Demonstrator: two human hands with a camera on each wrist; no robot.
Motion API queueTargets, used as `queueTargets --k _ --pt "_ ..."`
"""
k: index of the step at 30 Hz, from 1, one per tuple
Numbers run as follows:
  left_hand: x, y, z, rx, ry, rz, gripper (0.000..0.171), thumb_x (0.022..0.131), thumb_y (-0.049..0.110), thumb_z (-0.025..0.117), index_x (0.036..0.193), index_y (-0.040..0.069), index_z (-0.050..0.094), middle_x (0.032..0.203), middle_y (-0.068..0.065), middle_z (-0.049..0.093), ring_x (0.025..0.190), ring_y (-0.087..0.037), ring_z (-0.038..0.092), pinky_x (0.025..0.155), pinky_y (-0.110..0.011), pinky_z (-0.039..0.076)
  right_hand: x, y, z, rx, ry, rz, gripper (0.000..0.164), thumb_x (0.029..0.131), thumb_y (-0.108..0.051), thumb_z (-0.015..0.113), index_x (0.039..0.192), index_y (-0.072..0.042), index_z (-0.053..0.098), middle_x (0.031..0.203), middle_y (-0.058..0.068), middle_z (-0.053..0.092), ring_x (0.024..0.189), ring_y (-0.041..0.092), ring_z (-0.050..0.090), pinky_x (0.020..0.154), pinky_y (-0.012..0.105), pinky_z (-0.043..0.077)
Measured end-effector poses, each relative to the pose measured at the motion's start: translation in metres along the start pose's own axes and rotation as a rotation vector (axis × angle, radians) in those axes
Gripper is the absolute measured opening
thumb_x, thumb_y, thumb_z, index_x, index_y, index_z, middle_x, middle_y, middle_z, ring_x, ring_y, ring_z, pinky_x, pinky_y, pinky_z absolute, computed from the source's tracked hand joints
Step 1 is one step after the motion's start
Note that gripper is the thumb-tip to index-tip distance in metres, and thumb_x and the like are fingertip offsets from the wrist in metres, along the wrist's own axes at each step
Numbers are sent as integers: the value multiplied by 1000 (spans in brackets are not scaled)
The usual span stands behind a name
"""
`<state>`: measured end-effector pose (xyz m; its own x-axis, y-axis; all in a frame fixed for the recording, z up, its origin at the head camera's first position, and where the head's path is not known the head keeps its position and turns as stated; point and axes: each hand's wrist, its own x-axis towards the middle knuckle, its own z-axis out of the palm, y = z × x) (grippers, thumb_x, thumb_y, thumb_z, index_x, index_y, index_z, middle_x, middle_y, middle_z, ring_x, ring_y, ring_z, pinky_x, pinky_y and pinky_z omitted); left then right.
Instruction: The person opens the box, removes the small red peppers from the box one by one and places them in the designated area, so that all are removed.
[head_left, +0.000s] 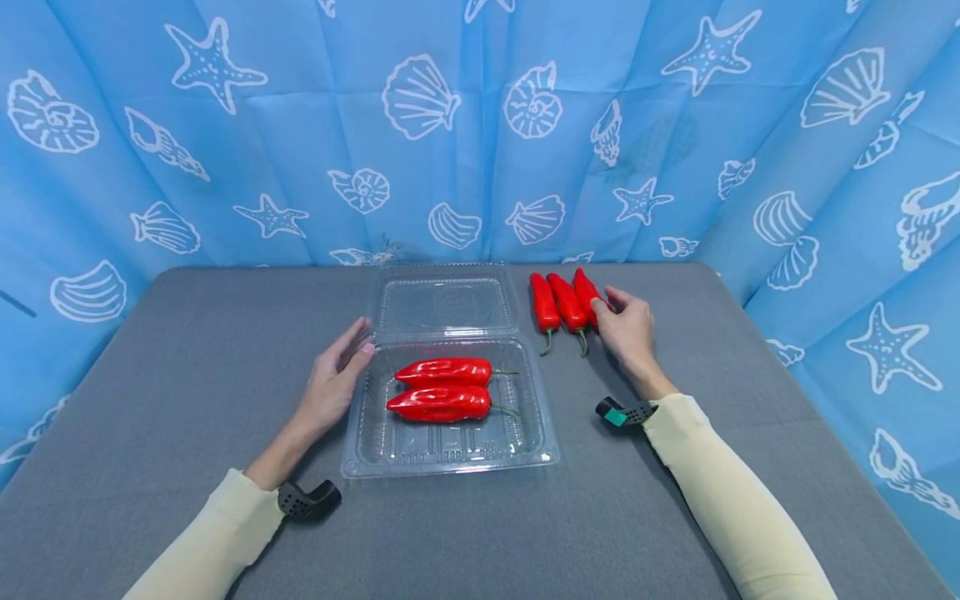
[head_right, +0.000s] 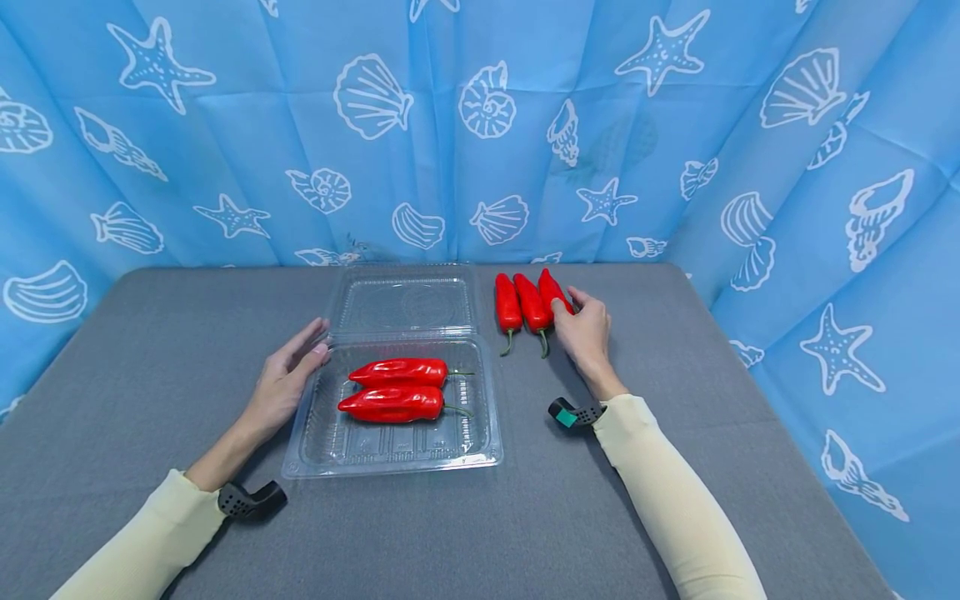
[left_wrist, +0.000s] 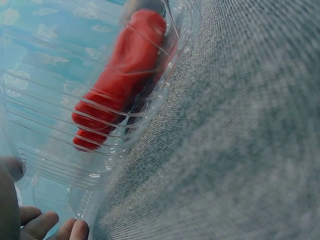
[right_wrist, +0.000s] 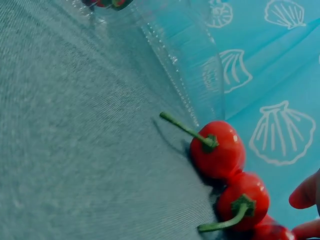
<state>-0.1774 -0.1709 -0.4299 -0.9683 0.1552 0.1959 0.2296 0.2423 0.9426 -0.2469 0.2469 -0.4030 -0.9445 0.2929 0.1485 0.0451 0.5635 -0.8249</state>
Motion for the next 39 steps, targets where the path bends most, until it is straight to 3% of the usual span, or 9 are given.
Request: queueTargets --k 6,11,15,18,23,26,31,35,39 --pt "0 0 0 4 7 3 58 108 19 49 158 -1 28 162 -16 34 145 -32 39 120 -44 29 -6 -16 -6 -1 4 -97 54 101 -32 60 144 0 55 145 18 55 134 36 52 113 48 42" --pt "0 0 0 2 7 -3 58 109 19 49 158 -1 27 162 -15 34 145 -32 39 120 -44 29 -21 -40 -5 52 -57 -200 53 100 -30 64 145 -3 55 145 16 57 131 35 53 109 49 45" --pt "-1 1 1 -2 3 -9 58 109 20 49 159 0 27 162 -16 33 145 -32 38 120 -45 30 -38 -59 1 105 -130 -277 51 98 -27 67 144 -6 58 137 17 61 117 34 59 92 38 56" --pt "-1 1 1 2 2 -13 59 109 21 49 159 0 27 162 -16 33 146 -32 38 120 -45 29 -53 -70 7 143 -208 -351 51 96 -23 70 142 -6 59 136 17 61 116 32 58 88 37 58" --pt "0 0 1 2 9 -11 58 108 20 49 158 -1 27 162 -16 34 146 -32 38 120 -44 29 -78 -83 18 179 -388 -470 56 94 -18 73 145 -2 55 146 13 56 136 30 51 110 54 43" --pt "0 0 1 2 15 -6 58 108 19 49 158 -2 28 161 -16 34 145 -32 39 119 -44 29 -94 -89 24 157 -497 -518 60 93 -21 73 148 -5 52 149 10 53 139 29 48 113 56 39" --pt "1 0 1 2 19 -2 58 108 19 49 157 -3 28 161 -17 34 145 -33 39 119 -44 30 -117 -94 32 98 -655 -610 67 90 -28 76 150 -11 50 151 6 52 139 27 47 109 55 44" --pt "1 -1 1 5 17 7 58 108 19 49 157 -4 27 161 -18 34 145 -34 39 119 -44 30 -127 -96 36 65 -796 -670 73 89 -33 78 152 -12 48 152 4 51 136 23 49 106 48 49" --pt "1 -2 1 16 15 19 58 109 19 48 157 -4 27 161 -18 34 145 -35 39 120 -45 29 -132 -95 39 1 -897 -683 78 88 -39 79 154 -14 44 153 2 48 137 18 46 109 43 47"
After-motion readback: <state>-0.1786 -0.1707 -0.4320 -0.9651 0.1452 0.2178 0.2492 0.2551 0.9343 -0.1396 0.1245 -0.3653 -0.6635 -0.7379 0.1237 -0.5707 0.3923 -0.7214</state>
